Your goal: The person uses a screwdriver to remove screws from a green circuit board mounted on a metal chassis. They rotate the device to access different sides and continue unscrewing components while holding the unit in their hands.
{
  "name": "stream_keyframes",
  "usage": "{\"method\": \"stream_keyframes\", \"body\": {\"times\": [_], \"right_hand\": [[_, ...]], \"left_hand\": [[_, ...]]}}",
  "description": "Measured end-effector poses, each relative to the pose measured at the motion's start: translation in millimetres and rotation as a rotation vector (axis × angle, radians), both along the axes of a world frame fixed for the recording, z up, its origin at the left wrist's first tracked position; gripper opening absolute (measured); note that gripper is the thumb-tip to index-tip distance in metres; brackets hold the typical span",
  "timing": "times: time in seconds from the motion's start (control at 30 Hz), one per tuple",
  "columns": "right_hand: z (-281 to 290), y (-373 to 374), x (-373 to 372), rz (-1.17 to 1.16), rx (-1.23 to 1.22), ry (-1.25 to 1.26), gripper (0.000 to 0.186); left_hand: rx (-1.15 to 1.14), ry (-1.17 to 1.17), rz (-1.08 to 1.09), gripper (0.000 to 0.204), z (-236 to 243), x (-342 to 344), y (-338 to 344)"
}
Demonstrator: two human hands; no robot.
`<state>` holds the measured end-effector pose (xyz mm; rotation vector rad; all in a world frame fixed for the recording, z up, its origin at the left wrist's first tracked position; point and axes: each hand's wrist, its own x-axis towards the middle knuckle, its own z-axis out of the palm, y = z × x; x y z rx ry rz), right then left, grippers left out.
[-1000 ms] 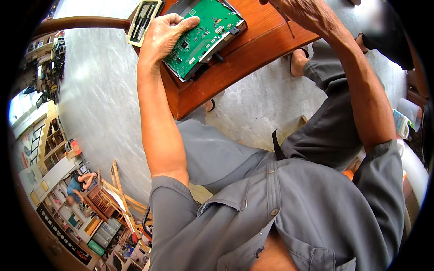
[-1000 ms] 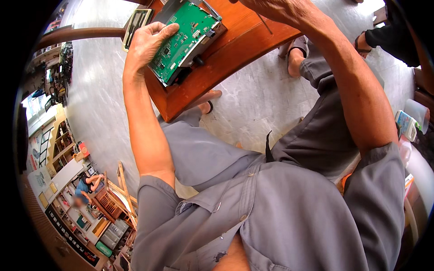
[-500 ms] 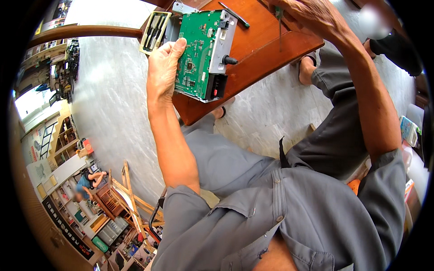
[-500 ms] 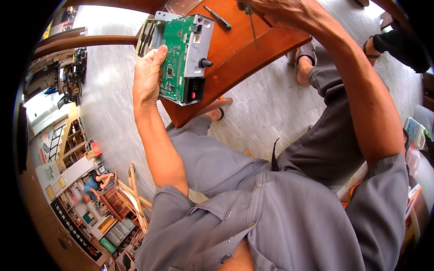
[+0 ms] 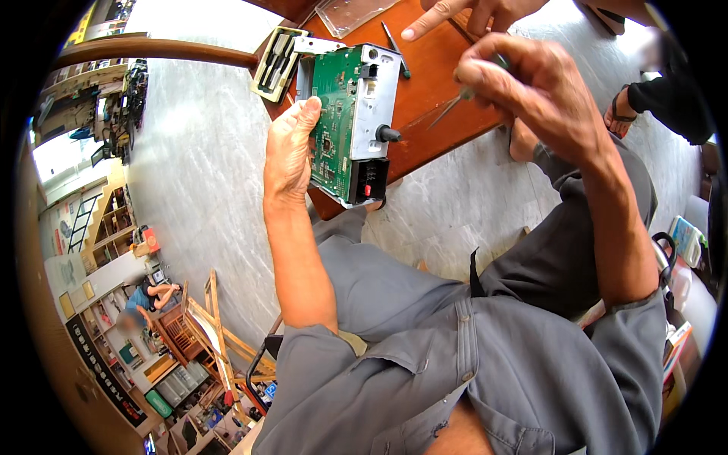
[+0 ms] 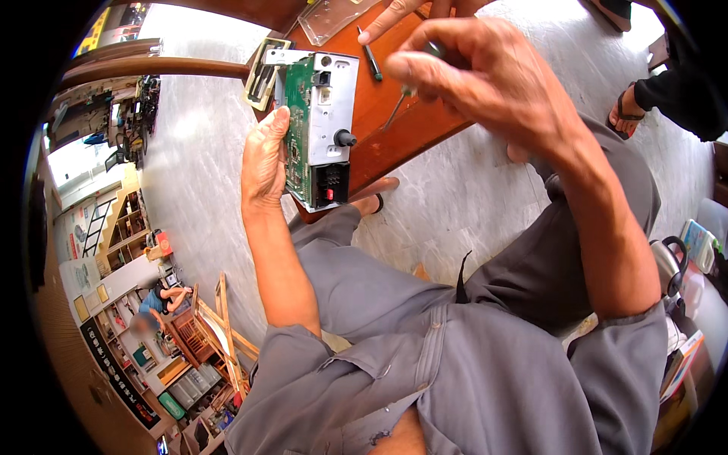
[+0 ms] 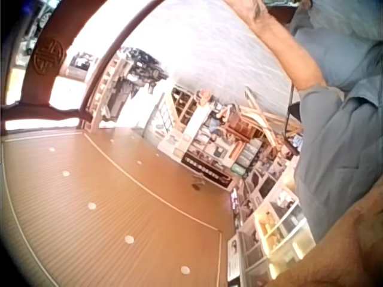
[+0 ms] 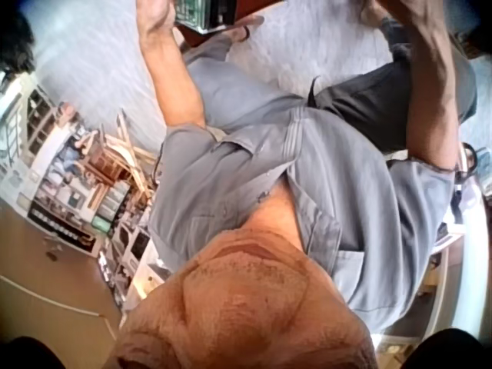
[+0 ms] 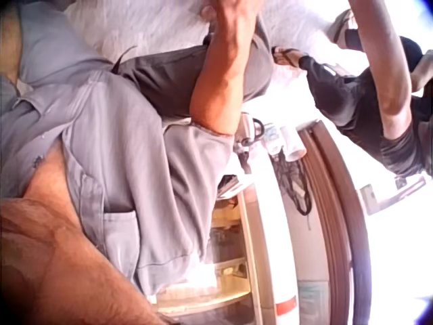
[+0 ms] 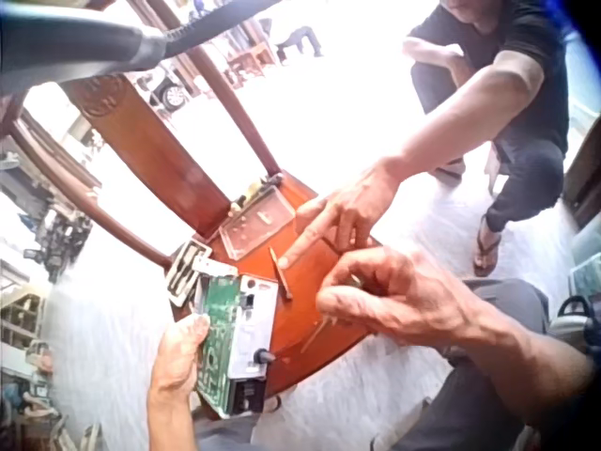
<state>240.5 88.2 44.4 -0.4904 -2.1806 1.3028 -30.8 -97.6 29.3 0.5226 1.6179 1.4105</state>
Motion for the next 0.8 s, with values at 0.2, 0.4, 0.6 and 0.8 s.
{"method": "stream_keyframes", "body": {"times": [0.2, 0.4, 0.6, 0.8], "right_hand": [[9.5, -7.4, 5.6, -0.062, -0.354, 0.121, 0.026], [18.6, -7.0, 1.1, -0.044, -0.333, 0.1, 0.026], [24.7, -13.2, -0.7, 0.052, -0.384, -0.006, 0.029], [34.1, -17.9, -1.1, 0.081, -0.438, 0.015, 0.027]], "left_hand": [[0.082, -0.04, -0.029, 0.046, 12.5, -1.8, -4.9], [0.09, 0.02, 0.034, 0.047, 16.5, -5.5, -14.2], [0.138, 0.071, -0.037, 0.054, 4.3, -12.8, -18.1], [0.152, 0.244, -0.094, 0.051, -4.2, -15.9, -20.0]]}}
